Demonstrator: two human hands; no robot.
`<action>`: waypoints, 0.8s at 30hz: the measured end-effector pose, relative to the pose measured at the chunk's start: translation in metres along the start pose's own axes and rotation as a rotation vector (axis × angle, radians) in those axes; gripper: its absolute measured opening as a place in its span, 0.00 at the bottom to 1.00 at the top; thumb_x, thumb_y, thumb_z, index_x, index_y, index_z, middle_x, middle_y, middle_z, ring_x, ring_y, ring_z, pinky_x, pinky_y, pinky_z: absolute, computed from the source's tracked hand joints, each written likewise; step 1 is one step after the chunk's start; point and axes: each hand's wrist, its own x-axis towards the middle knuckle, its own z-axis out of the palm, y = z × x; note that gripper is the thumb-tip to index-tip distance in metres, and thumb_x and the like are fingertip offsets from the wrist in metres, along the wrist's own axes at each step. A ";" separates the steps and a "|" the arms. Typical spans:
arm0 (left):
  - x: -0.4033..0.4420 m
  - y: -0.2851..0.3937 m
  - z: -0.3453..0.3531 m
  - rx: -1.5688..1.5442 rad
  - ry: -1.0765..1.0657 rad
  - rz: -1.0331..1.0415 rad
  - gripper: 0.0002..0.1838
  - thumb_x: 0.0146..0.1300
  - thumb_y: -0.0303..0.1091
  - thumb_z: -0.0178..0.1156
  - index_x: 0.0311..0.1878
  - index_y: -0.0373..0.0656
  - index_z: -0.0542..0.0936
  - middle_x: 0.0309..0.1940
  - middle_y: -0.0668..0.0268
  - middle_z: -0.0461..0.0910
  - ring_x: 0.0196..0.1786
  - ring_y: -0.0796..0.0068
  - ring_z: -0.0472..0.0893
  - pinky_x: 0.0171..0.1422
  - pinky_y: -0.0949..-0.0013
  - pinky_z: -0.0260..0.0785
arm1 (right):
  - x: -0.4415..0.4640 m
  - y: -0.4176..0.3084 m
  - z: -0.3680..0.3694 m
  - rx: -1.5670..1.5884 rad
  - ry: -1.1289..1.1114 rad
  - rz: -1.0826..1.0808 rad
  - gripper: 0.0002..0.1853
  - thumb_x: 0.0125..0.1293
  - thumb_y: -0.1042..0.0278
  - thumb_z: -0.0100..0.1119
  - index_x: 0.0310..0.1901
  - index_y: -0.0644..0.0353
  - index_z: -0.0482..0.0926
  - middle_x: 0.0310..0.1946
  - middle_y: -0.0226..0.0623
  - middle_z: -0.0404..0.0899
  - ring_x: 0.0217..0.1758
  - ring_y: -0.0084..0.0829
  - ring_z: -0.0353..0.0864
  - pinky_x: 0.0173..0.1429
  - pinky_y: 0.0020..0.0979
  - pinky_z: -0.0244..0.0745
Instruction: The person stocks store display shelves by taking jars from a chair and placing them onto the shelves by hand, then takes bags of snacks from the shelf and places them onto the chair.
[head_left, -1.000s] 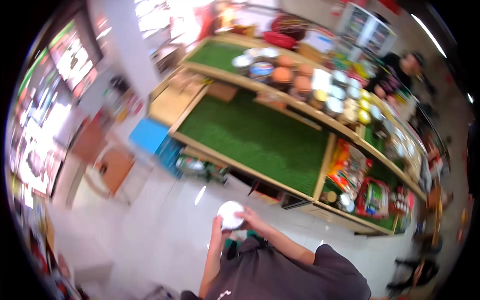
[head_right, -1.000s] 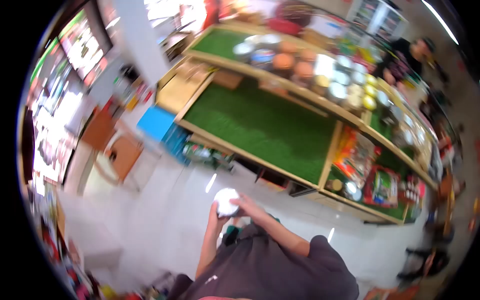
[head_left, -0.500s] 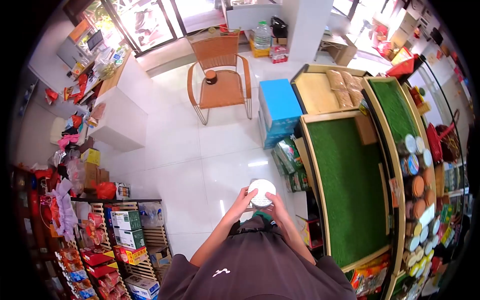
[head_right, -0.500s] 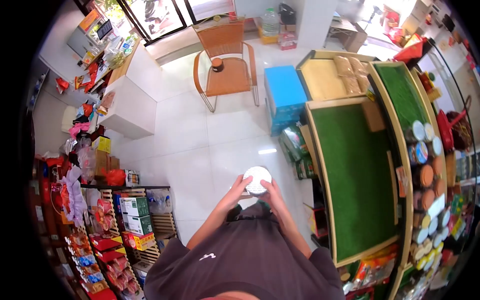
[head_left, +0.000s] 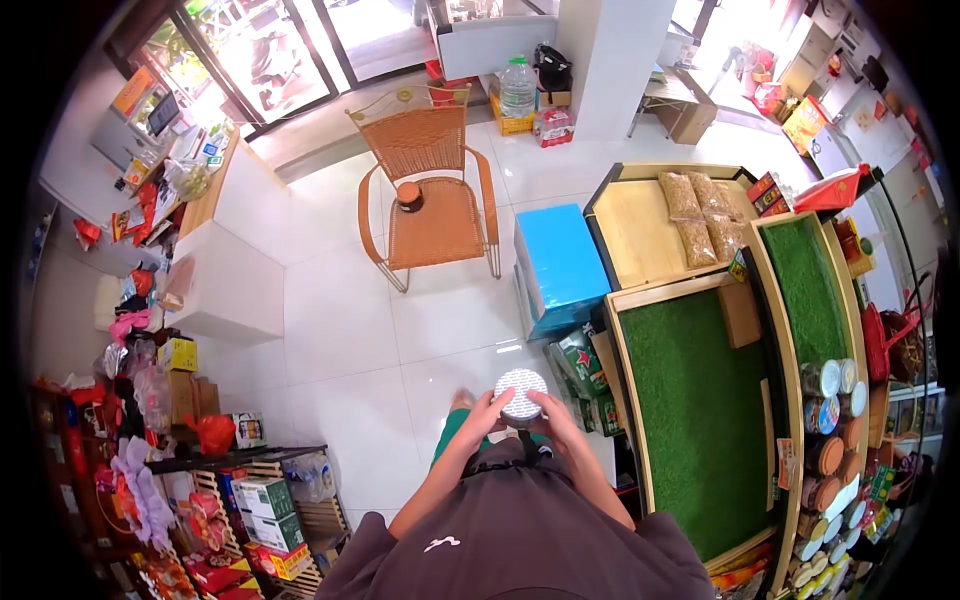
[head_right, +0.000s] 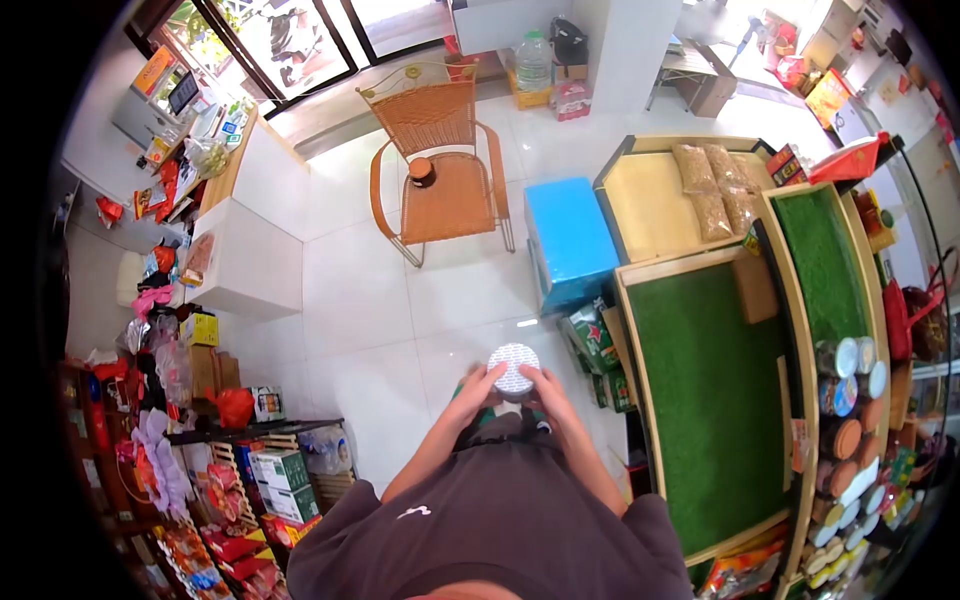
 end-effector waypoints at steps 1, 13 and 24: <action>0.007 0.008 -0.007 0.050 -0.013 -0.091 0.35 0.63 0.57 0.54 0.64 0.41 0.64 0.57 0.60 0.71 0.53 0.66 0.75 0.54 0.63 0.69 | 0.007 -0.007 0.005 0.030 -0.003 0.026 0.28 0.62 0.48 0.57 0.58 0.58 0.70 0.47 0.34 0.75 0.44 0.27 0.77 0.45 0.27 0.72; 0.126 0.139 -0.129 -0.299 -0.192 -0.080 0.29 0.61 0.52 0.54 0.61 0.47 0.66 0.54 0.67 0.71 0.53 0.71 0.72 0.56 0.66 0.63 | 0.145 -0.127 0.118 -0.033 0.063 -0.035 0.30 0.60 0.52 0.61 0.59 0.62 0.68 0.51 0.39 0.74 0.50 0.31 0.76 0.50 0.28 0.72; 0.190 0.196 -0.221 -0.437 0.044 -0.037 0.30 0.65 0.56 0.50 0.62 0.45 0.66 0.55 0.60 0.72 0.57 0.64 0.73 0.61 0.55 0.64 | 0.261 -0.207 0.210 -0.171 -0.007 -0.051 0.36 0.54 0.59 0.68 0.58 0.70 0.63 0.48 0.41 0.73 0.49 0.29 0.74 0.48 0.28 0.70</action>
